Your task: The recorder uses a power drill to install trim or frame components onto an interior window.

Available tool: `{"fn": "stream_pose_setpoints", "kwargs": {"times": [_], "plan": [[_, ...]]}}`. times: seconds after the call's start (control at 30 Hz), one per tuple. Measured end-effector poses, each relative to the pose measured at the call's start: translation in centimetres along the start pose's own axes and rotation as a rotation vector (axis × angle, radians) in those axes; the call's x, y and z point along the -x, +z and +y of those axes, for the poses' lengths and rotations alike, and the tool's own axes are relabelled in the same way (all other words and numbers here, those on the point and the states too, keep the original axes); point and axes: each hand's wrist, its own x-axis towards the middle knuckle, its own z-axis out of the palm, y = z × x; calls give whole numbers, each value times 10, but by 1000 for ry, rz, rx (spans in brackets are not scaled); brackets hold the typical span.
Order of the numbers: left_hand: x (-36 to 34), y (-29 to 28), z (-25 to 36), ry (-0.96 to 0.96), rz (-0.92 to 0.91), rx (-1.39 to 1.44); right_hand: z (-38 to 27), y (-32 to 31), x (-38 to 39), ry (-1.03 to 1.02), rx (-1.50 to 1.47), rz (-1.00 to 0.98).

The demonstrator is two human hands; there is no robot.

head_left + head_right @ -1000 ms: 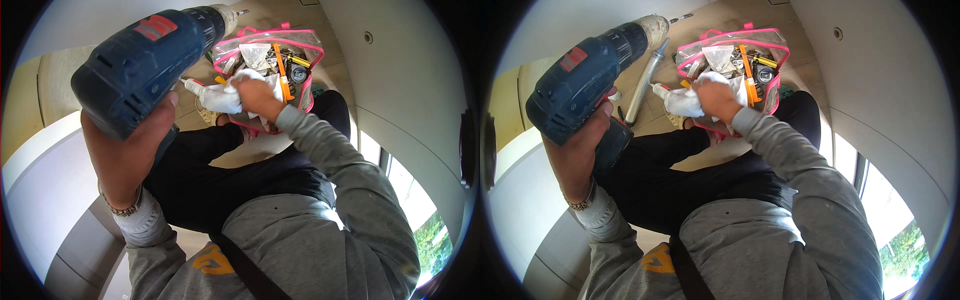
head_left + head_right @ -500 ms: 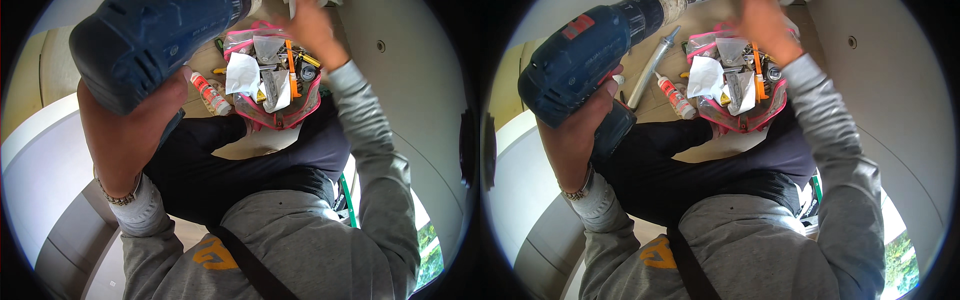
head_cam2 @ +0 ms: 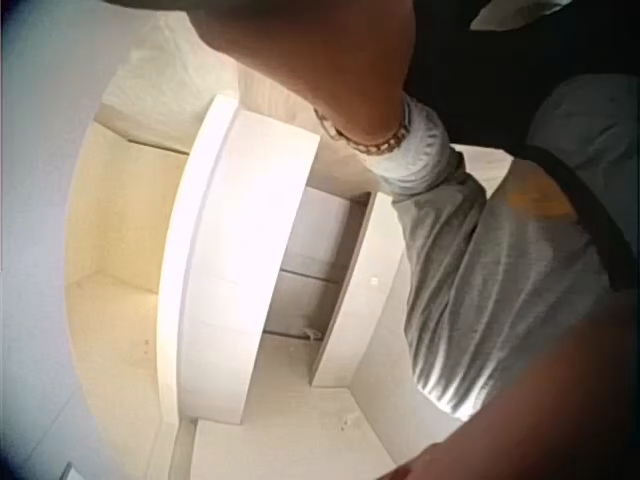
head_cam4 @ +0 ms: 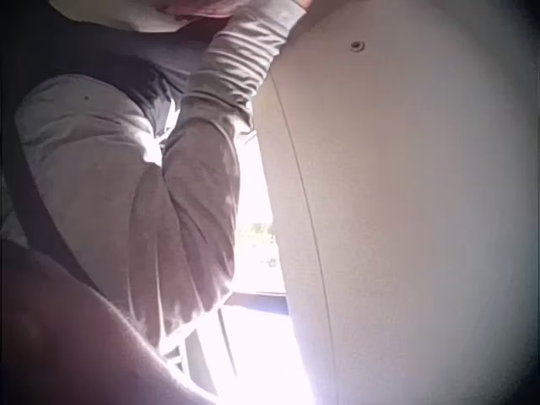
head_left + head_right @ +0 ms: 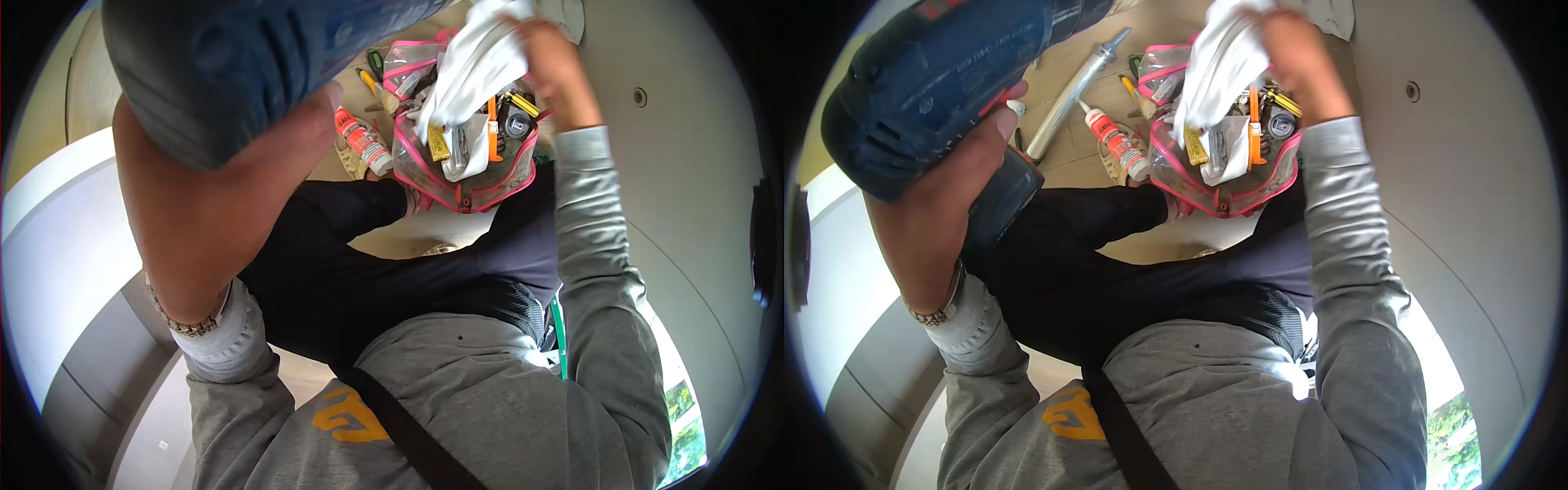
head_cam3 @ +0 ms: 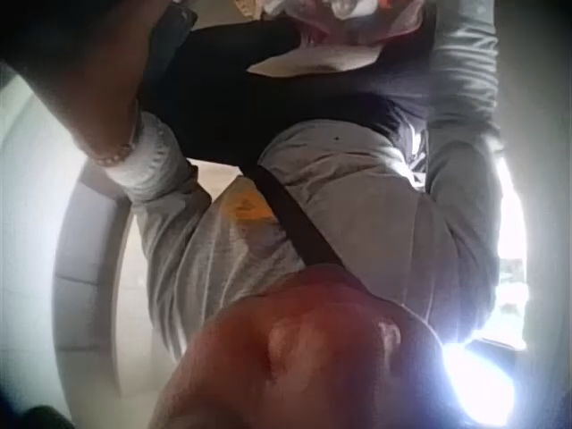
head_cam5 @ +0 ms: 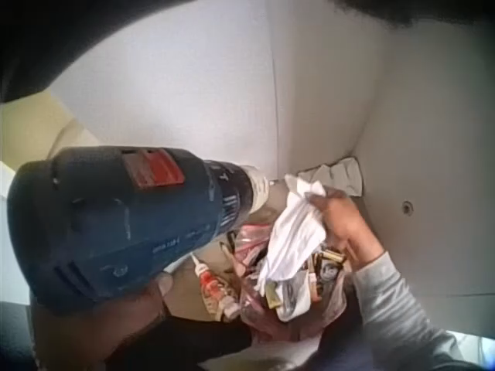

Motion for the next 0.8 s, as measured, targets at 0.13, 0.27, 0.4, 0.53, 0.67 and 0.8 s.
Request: {"fn": "stream_pose_setpoints", "kwargs": {"times": [0.13, 0.27, 0.4, 0.53, 0.67, 0.8], "plan": [[2, 3, -5, -96, -41, -32, -11, -86, -15, -403, -809, 187], [-3, -2, -15, 140, -67, -157, 3, -67, 6, -187, 229, 584], [-8, 1, -7, 105, -86, -244, 131, 46, 10, -91, 1048, -485], [-10, 15, -3, 76, 34, -215, 192, 82, 48, 103, 803, -444], [-4, 2, -6, -64, -29, -37, 138, -17, 50, 130, -85, -155], [-9, 3, -4, -26, -27, -38, 56, -87, 31, 99, -270, 180]]}}
